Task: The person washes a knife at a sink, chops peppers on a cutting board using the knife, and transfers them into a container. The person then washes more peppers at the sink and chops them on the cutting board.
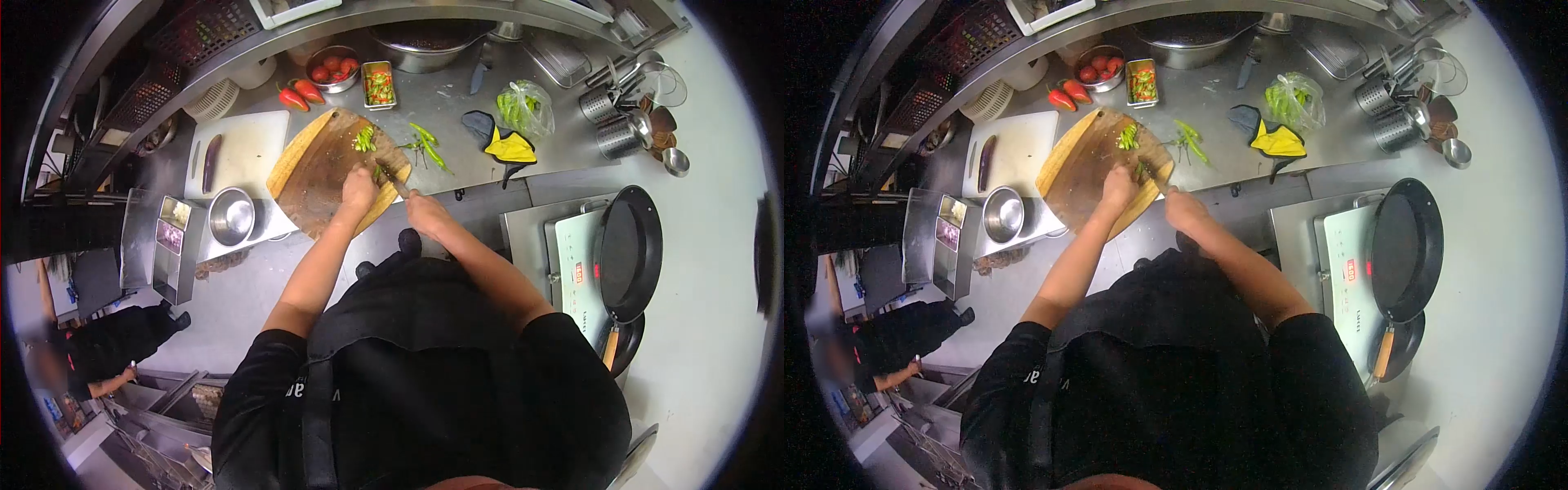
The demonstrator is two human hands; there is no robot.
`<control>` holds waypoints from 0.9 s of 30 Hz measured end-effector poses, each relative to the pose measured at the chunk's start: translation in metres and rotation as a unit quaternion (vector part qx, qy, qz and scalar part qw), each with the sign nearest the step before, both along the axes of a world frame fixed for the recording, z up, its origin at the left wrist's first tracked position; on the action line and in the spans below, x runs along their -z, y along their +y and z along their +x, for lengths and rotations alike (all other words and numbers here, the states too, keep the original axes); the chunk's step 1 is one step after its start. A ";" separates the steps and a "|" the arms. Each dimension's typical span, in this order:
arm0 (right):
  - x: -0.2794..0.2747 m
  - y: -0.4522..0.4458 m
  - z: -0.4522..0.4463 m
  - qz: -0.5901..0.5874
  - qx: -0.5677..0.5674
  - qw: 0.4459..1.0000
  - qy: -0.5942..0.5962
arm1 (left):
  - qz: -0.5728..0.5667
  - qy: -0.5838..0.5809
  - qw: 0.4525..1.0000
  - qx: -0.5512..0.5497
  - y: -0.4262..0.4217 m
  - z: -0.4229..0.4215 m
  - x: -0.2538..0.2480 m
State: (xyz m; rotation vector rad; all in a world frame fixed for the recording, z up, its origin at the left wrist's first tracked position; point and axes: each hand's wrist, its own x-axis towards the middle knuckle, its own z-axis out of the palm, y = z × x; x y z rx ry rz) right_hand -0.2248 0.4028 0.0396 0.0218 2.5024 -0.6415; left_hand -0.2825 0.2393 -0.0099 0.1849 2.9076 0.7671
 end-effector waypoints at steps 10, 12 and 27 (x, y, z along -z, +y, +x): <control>0.010 -0.046 -0.055 -0.025 -0.045 0.997 0.061 | 0.028 0.062 0.996 -0.055 -0.043 -0.038 0.020; 0.013 -0.047 -0.064 -0.032 -0.068 0.994 0.083 | 0.024 0.036 0.997 -0.069 -0.043 -0.046 0.017; 0.004 -0.054 -0.063 -0.018 -0.051 0.998 0.029 | -0.055 0.028 0.997 -0.037 -0.038 -0.047 0.011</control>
